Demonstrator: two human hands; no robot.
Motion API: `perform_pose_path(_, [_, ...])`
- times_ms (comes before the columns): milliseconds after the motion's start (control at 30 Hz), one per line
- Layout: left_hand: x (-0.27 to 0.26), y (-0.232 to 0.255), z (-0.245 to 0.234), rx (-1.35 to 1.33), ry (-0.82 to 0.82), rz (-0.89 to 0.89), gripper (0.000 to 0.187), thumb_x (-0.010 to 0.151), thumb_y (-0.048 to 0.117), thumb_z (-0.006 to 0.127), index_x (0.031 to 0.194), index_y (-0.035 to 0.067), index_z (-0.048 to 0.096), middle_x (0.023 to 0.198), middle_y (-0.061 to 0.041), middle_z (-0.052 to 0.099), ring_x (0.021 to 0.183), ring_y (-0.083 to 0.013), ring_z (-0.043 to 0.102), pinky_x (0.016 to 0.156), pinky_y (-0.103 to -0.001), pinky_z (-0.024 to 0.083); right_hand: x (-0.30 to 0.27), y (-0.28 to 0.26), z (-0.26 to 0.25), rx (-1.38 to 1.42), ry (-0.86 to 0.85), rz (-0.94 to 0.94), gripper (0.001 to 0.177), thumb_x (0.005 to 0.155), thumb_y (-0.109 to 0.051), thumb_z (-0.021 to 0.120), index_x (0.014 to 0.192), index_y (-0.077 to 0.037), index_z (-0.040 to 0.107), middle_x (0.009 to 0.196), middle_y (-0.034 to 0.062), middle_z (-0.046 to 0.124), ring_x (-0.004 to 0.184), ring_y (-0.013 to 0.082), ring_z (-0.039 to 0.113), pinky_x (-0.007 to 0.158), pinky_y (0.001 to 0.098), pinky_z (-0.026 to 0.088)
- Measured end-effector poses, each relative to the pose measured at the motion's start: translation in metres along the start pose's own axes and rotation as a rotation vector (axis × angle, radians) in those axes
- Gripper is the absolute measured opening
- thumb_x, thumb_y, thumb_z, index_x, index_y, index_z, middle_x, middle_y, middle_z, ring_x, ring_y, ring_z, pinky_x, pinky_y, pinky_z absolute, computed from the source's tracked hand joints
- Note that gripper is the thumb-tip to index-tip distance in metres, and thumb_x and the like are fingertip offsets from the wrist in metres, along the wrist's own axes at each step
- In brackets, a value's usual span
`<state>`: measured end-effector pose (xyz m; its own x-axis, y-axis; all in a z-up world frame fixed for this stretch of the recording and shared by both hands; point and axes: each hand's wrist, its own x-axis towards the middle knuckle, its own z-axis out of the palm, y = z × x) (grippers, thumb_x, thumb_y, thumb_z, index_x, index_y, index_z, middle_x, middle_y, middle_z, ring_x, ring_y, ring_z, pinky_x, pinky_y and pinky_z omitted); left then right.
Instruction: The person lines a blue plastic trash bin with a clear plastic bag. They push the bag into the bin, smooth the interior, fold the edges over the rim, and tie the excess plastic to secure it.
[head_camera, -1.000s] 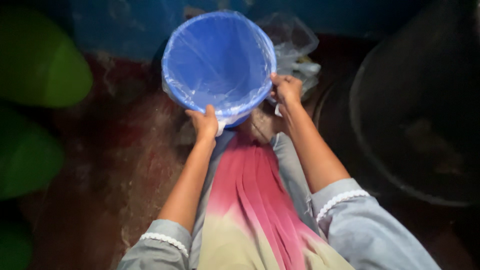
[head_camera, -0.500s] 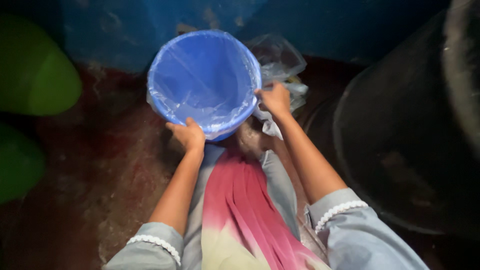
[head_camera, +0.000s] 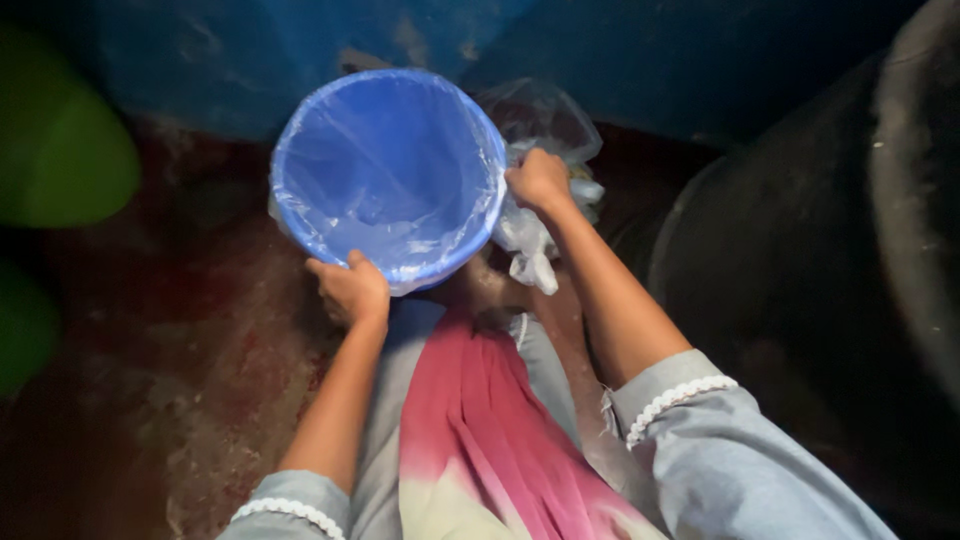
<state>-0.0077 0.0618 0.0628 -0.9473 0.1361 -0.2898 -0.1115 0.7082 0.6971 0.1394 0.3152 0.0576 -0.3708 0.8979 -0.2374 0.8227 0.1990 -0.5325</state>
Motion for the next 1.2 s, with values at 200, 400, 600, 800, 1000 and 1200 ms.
perform_pose_path(200, [0.001,-0.001,0.008,0.029,0.029,-0.003,0.059,0.092,0.034,0.060,0.140,0.004,0.043,0.120,-0.026,0.068,0.111,-0.0469,0.065,0.097,-0.056,0.048,0.011,0.026,0.020,0.041,0.208,-0.092,0.034,0.098,-0.032,0.059,0.094,-0.004,0.078,0.095,0.0229,0.076,0.093,0.0387,0.073,0.085,0.0486,0.055])
perform_pose_path(400, [-0.001,-0.001,0.010,0.023,0.038,0.014,0.064,0.091,0.033,0.059,0.144,0.002,0.040,0.120,-0.027,0.068,0.111,-0.0471,0.065,0.097,-0.055,0.048,0.018,0.028,0.027,0.897,-0.380,0.380,0.054,0.103,-0.058,0.042,0.128,-0.015,0.062,0.113,0.0096,0.070,0.094,0.0272,0.068,0.084,0.0463,0.057])
perform_pose_path(600, [0.001,0.001,0.009,0.030,0.036,0.016,0.063,0.091,0.032,0.058,0.143,0.000,0.041,0.119,-0.029,0.068,0.111,-0.0483,0.065,0.097,-0.055,0.048,0.054,0.045,0.063,1.122,-0.252,0.313,0.019,0.099,-0.026,0.057,0.107,-0.014,0.070,0.097,0.0034,0.073,0.085,0.0203,0.068,0.083,0.0459,0.060])
perform_pose_path(800, [0.007,-0.002,0.013,0.016,0.056,0.030,0.070,0.090,0.032,0.058,0.147,-0.003,0.038,0.118,-0.031,0.067,0.110,-0.0487,0.065,0.097,-0.054,0.049,0.073,0.073,0.082,0.971,-0.130,0.236,0.021,0.106,-0.024,0.056,0.090,-0.011,0.063,0.074,0.0065,0.055,0.065,0.0249,0.049,0.059,0.0479,0.037])
perform_pose_path(1000, [0.014,-0.011,0.020,-0.047,0.069,0.076,0.065,0.091,0.031,0.057,0.145,-0.004,0.042,0.119,-0.031,0.069,0.110,-0.0483,0.066,0.097,-0.053,0.051,0.052,0.029,0.052,0.889,0.114,0.256,0.035,0.099,-0.039,0.059,0.119,-0.012,0.051,0.115,0.0104,0.061,0.100,0.0234,0.062,0.083,0.0500,0.056])
perform_pose_path(1200, [0.031,-0.037,0.039,-0.217,0.049,0.113,0.071,0.092,0.032,0.053,0.149,-0.007,0.035,0.117,-0.034,0.068,0.110,-0.0470,0.068,0.096,-0.051,0.053,0.010,0.027,0.082,0.835,0.171,-0.315,0.047,0.106,-0.041,0.048,0.142,-0.011,0.047,0.138,0.0108,0.054,0.128,0.0259,0.053,0.109,0.0384,0.039])
